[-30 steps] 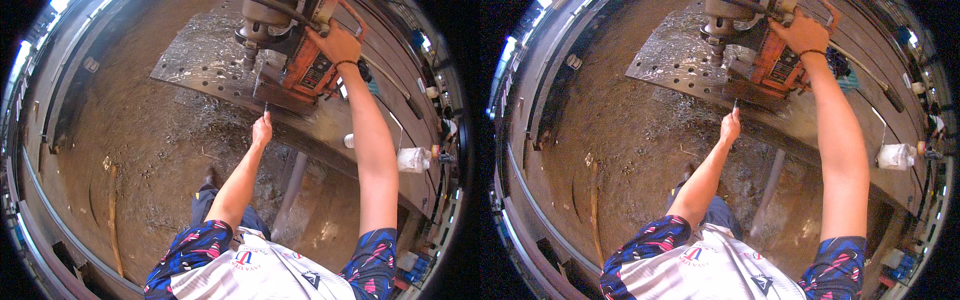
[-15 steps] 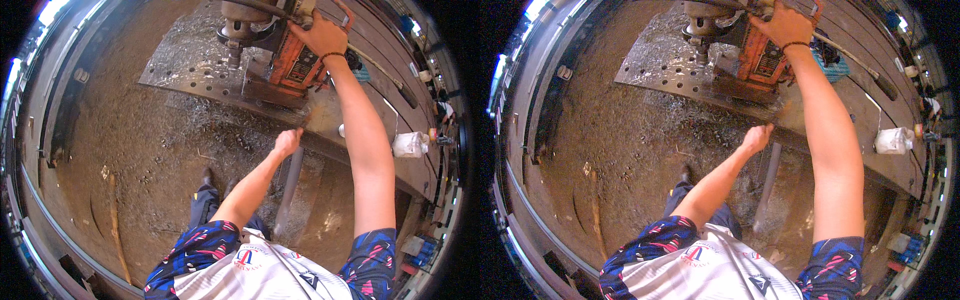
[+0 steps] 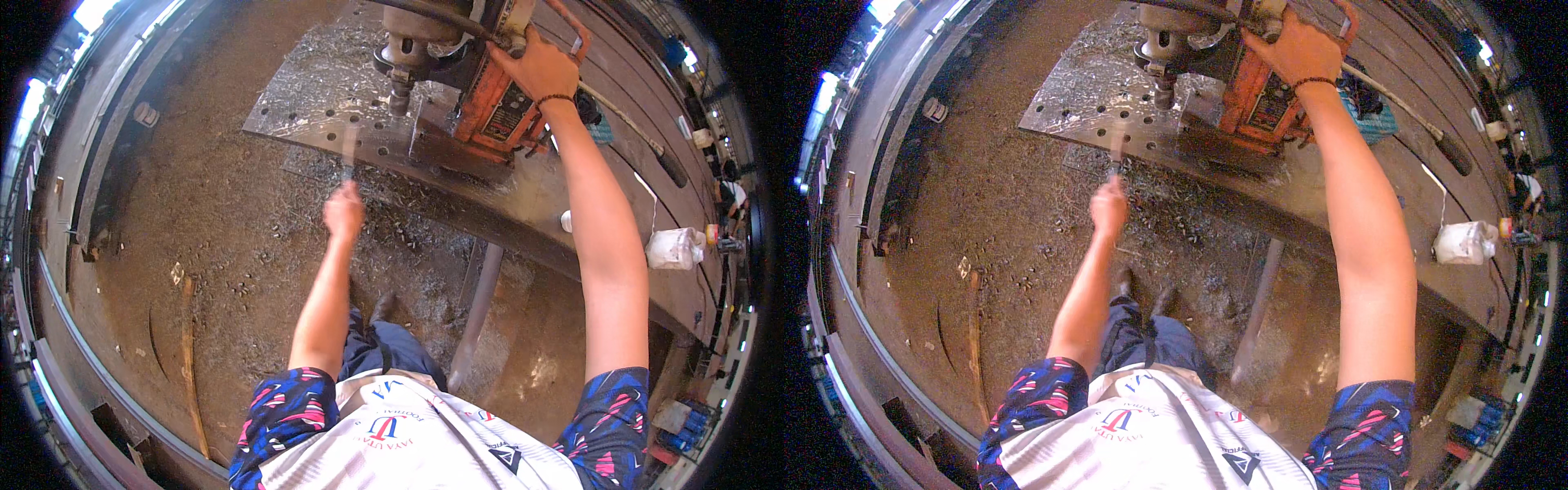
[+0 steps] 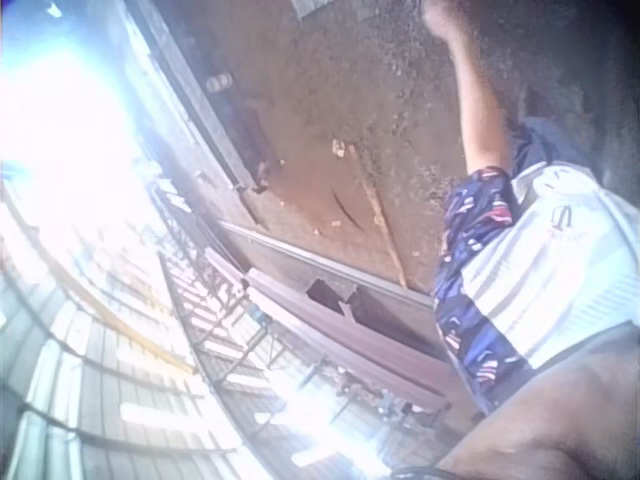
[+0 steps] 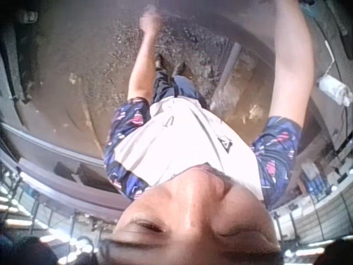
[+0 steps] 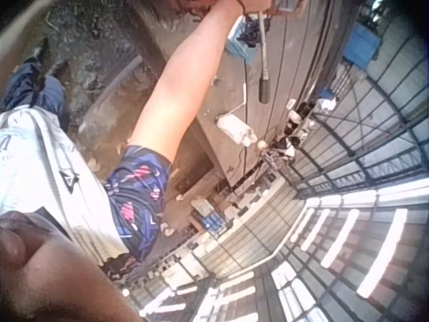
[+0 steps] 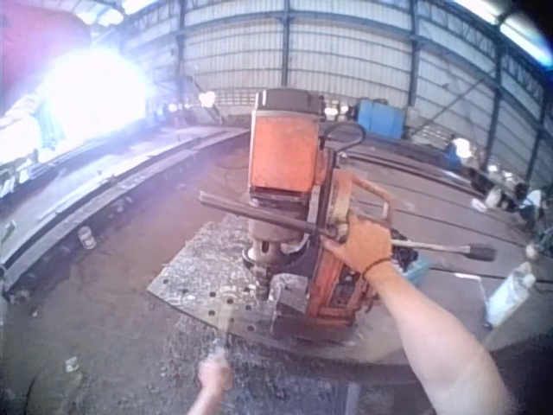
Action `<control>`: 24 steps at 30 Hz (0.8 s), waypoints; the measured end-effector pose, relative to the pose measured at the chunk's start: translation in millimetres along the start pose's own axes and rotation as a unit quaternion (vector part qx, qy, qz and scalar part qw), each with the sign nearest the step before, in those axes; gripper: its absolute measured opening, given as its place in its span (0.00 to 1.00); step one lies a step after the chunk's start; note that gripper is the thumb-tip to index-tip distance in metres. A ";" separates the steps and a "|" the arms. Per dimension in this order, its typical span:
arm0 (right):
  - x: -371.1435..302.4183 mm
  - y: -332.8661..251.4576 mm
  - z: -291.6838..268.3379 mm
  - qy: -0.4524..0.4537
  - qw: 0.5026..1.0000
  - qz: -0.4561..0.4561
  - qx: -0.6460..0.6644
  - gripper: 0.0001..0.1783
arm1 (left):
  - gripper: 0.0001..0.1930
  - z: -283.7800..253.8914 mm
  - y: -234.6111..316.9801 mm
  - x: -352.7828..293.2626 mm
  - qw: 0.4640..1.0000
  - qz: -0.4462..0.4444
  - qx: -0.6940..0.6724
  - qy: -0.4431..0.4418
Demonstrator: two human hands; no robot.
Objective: The person operates a drill press on a metal plate, repeatedly lowering the drill to create holes and applying liquid from a bottle to the work area. They adjust the plate and clear metal shavings during the process.
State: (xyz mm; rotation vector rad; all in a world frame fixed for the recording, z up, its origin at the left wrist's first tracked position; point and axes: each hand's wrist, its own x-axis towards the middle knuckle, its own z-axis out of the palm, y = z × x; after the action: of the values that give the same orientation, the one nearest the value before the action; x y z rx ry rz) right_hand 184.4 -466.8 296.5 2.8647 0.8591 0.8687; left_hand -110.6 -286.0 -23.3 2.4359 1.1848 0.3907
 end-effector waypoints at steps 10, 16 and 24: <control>-2.6 -6.7 -9.9 -0.008 1.000 0.005 -0.005 0.45 | 0.26 59.2 180.1 -63.7 0.950 0.096 -0.120 -0.271; -11.3 -1.8 -3.1 0.022 1.000 0.011 -0.015 0.45 | 0.17 15.6 82.4 22.6 0.984 0.103 0.055 -0.133; -20.5 -7.5 -5.6 0.027 0.999 0.021 0.006 0.44 | 0.33 -94.5 -82.3 92.4 0.986 -0.160 0.015 0.045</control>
State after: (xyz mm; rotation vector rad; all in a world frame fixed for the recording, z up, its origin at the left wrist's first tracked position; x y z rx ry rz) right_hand 163.6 -471.8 289.5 2.8923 0.8150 0.9524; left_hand -150.4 -144.5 28.0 2.2179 1.5993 0.3898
